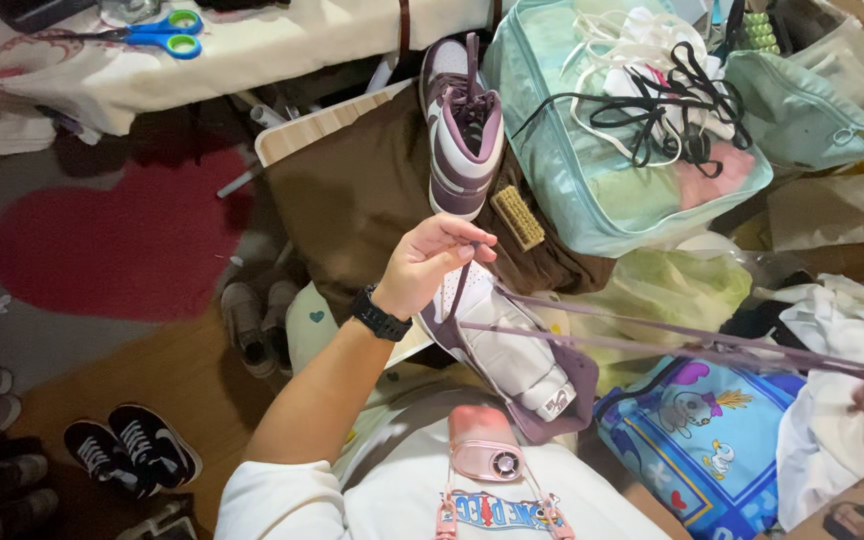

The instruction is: The person removes the laces from a high-top sneaker, then re-laces it by threading the laces through the eyelets and tying them. The person handles the shoe and laces by hand throughout the process.

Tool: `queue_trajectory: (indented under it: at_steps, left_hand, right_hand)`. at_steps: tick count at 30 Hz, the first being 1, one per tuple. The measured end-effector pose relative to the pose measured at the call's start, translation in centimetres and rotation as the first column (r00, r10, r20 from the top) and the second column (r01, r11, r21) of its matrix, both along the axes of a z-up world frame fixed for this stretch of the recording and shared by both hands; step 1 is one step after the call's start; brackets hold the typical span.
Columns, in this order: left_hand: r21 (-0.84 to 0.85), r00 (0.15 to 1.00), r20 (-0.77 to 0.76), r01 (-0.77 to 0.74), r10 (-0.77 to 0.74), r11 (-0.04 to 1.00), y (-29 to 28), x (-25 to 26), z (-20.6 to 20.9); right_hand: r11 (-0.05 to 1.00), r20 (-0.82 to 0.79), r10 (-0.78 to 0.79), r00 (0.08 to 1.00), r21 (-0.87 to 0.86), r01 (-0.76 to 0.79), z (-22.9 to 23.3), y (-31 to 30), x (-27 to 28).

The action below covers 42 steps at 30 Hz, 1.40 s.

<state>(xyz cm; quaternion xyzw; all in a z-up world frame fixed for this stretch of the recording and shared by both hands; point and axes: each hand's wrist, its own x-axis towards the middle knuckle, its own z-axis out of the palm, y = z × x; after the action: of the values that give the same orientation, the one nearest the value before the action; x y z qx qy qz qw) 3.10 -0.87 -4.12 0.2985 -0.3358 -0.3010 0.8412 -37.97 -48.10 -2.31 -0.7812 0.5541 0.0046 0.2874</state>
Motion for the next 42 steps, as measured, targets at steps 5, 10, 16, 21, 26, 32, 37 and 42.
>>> queue_trajectory:
  at_steps: [5, 10, 16, 21, 26, 32, 37, 42]
  left_hand:
    - [-0.013, 1.000, 0.003, 0.012, -0.012, 1.000, 0.1, -0.1, -0.2]
    - [-0.104, 0.994, 0.035, 0.102, -0.099, 0.989, 1.0, 0.0, -0.5]
    - [-0.040, 0.969, 0.145, 0.208, -0.201, 0.977, 1.5, 0.1, -0.4]
    - [-0.018, 0.958, 0.179, 0.230, -0.223, 0.973, 2.1, 0.6, -0.1]
    - [-0.045, 0.947, 0.202, 0.263, -0.249, 0.964, 1.7, 1.0, -0.6]
    - [-0.026, 0.958, 0.157, 0.248, -0.241, 0.968, 1.5, 0.9, -0.7]
    - [-0.044, 0.961, 0.189, 0.212, -0.200, 0.976, 1.2, 0.9, -0.6]
    - [-0.054, 0.957, 0.230, 0.192, -0.175, 0.980, 1.0, 0.7, -0.1]
  right_hand:
    - [0.748, 0.001, 0.156, 0.988, -0.653, -0.118, 2.8, 4.6, 2.3]
    - [0.658, 0.266, 0.703, 0.659, -0.596, -0.460, 5.5, 18.5, 12.5]
    - [0.424, 0.176, 0.904, 0.389, -0.470, -0.774, 8.0, 31.3, 21.6]
    - [0.297, -0.020, 0.914, 0.406, -0.649, -0.700, 8.3, 33.9, 23.7]
    - [0.345, -0.079, 0.873, 0.482, -0.598, -0.723, 7.0, 34.4, 24.6]
    - [0.427, -0.025, 0.852, 0.524, -0.546, -0.721, 6.2, 34.1, 25.1]
    - [0.471, -0.045, 0.833, 0.551, -0.464, -0.750, 5.5, 33.9, 24.5]
    - [0.587, 0.039, 0.789, 0.613, -0.344, -0.733, 5.2, 34.0, 24.5]
